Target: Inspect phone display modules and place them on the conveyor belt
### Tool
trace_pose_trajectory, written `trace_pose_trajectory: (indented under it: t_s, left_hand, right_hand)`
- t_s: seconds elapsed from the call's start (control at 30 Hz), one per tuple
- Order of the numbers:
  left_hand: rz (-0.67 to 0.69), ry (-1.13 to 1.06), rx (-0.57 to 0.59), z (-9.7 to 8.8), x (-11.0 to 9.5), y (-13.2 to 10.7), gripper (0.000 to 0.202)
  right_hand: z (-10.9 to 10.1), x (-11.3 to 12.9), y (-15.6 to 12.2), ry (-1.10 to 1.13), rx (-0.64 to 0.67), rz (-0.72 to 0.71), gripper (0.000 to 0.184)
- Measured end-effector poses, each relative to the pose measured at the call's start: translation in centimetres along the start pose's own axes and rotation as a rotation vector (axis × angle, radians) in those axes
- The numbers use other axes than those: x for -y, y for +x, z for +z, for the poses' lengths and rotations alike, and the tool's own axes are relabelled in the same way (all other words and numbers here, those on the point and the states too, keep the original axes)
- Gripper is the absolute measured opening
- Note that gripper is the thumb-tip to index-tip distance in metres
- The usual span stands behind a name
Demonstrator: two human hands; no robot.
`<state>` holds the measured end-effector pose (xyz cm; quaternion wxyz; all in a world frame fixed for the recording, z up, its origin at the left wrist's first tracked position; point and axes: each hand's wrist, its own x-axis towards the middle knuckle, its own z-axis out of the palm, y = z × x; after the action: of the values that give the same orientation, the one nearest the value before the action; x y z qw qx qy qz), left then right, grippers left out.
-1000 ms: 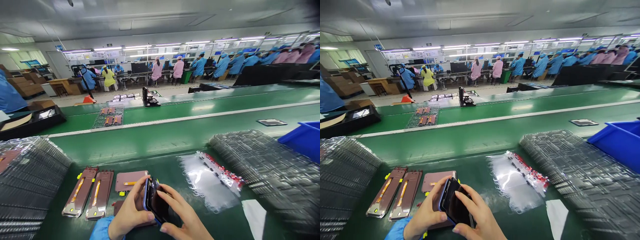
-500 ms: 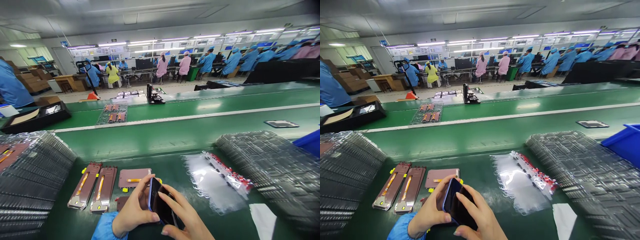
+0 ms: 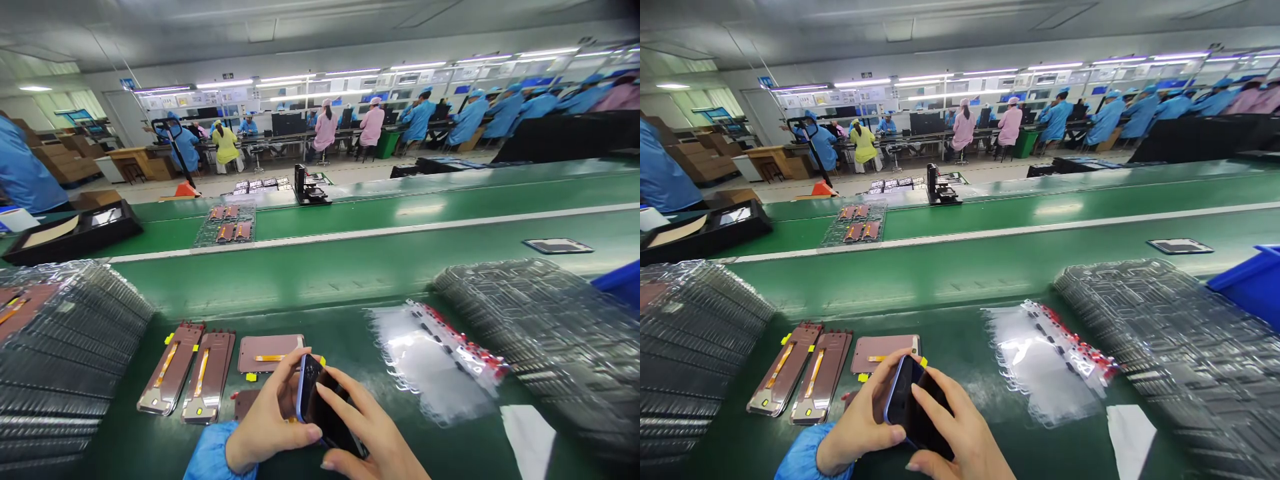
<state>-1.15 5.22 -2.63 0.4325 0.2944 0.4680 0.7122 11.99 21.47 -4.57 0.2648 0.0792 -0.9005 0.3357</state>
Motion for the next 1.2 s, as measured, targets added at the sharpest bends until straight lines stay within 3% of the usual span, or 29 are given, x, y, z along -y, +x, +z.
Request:
trace_pose_trajectory:
  t_s: [0.63, 0.87, 1.07, 1.2]
  left_hand:
    - [0.030, 0.127, 0.036, -0.2, -0.2, -0.6, 0.086]
    - [0.013, 0.021, 0.070, 0.1, -0.5, -0.6, 0.084]
    - [-0.007, -0.011, 0.066, -0.1, -0.7, -0.6, 0.088]
    - [-0.063, -0.111, 0.048, -0.3, -0.6, 0.2, 0.078]
  right_hand:
    - [-0.8, 0.8, 0.6, -0.059, 0.007, -0.098, 0.055]
    - [-1.1, 0.8, 0.8, -0.124, -0.037, -0.173, 0.050]
    - [-1.0, 0.8, 0.9, -0.252, -0.048, -0.191, 0.071]
    - [-0.4, 1.0, 0.7, -0.210, -0.075, -0.076, 0.072]
